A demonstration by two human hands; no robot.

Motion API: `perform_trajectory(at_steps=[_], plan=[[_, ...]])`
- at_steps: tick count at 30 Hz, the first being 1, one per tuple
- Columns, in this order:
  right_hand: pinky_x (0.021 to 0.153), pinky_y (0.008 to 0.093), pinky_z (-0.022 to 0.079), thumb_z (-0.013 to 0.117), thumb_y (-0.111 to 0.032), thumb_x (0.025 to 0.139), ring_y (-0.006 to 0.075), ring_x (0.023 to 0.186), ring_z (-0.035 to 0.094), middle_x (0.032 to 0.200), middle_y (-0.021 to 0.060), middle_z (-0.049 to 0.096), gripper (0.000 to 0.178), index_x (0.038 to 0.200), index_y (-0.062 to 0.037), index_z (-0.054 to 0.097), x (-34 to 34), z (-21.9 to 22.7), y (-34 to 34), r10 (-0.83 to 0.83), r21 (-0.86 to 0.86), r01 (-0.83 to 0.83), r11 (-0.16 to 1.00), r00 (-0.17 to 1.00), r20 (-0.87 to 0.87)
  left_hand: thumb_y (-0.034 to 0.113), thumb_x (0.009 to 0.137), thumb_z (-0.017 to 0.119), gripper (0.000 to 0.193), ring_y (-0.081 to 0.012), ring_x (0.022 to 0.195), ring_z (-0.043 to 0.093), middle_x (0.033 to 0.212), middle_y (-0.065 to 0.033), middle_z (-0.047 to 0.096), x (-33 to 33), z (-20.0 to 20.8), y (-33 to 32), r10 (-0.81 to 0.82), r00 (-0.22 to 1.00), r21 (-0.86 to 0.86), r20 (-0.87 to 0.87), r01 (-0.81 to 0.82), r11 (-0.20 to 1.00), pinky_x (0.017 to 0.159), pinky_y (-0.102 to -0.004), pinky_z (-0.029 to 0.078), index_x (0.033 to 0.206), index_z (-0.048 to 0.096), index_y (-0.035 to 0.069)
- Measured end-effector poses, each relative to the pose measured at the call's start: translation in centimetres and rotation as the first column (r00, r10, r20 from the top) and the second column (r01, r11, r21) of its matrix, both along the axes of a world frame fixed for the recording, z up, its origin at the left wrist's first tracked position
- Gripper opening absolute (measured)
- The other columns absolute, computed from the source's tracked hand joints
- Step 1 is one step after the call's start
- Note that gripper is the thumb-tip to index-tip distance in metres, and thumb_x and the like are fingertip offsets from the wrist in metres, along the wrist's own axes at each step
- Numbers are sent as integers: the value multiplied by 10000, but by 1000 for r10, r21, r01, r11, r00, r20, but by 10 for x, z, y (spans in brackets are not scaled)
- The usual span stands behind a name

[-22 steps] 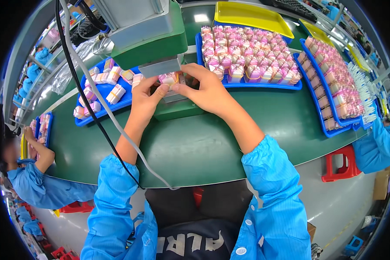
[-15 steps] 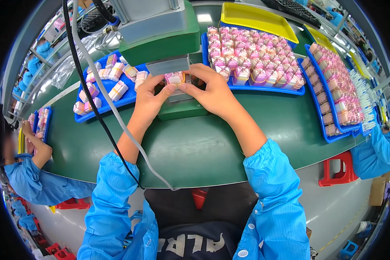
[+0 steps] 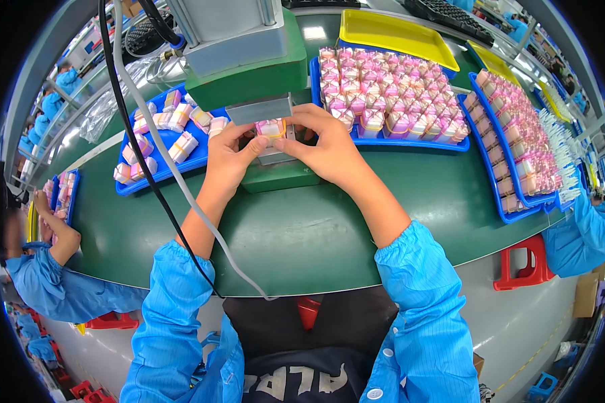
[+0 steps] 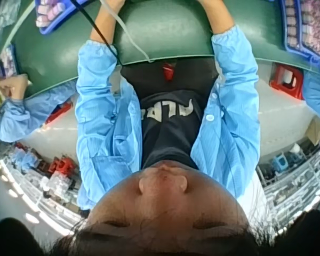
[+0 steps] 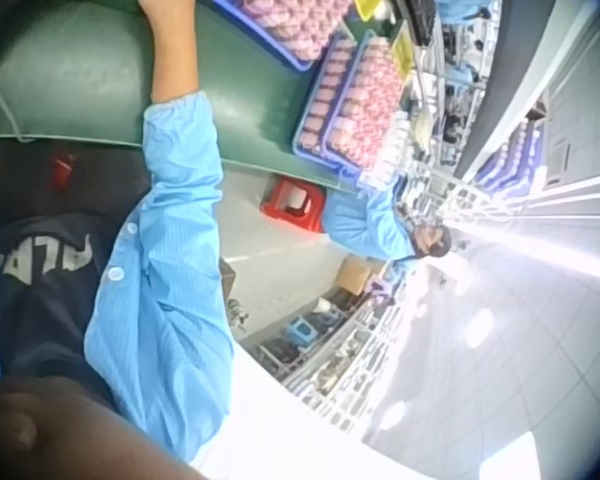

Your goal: The person is assembling products using a machine and placing them in a tray at a factory.

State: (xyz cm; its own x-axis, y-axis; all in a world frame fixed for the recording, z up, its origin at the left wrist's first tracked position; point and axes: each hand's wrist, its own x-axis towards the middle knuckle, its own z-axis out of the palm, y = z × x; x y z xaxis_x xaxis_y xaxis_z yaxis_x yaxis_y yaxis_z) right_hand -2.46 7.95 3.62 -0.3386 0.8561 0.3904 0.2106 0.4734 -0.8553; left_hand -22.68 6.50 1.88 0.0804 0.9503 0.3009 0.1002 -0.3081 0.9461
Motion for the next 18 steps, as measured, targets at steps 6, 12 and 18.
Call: perform_trajectory(at_steps=[6, 12, 18], plan=[[710, 274, 452, 795, -164, 789, 141, 794, 523, 1071, 52, 611, 364, 1094, 11, 701, 0, -1, 1, -3, 21, 3, 1000, 1000, 10, 137, 835, 790, 391, -165, 1012, 615, 1175, -74, 616, -4, 3, 0, -74, 997, 27, -1, 74, 997, 831, -290, 516, 1193, 685, 23], [718, 276, 461, 791, -163, 794, 144, 803, 534, 1075, 57, 614, 364, 1100, 13, 700, 3, 1, 2, 34, 19, -35, 999, 999, 8, 112, 828, 787, 393, -169, 1012, 631, 1199, -78, 609, -6, 3, 1, -105, 993, -9, 57, 105, 994, 773, -276, 541, 1194, 683, 13], [713, 270, 458, 793, -147, 793, 139, 800, 531, 1076, 54, 610, 356, 1099, 10, 703, -1, 4, -1, 11, -21, -10, 1000, 1000, 28, 86, 823, 779, 373, -182, 1044, 631, 1221, -88, 605, -6, 5, -3, -74, 996, -11, 41, 75, 997, 856, -294, 530, 1174, 691, 1]])
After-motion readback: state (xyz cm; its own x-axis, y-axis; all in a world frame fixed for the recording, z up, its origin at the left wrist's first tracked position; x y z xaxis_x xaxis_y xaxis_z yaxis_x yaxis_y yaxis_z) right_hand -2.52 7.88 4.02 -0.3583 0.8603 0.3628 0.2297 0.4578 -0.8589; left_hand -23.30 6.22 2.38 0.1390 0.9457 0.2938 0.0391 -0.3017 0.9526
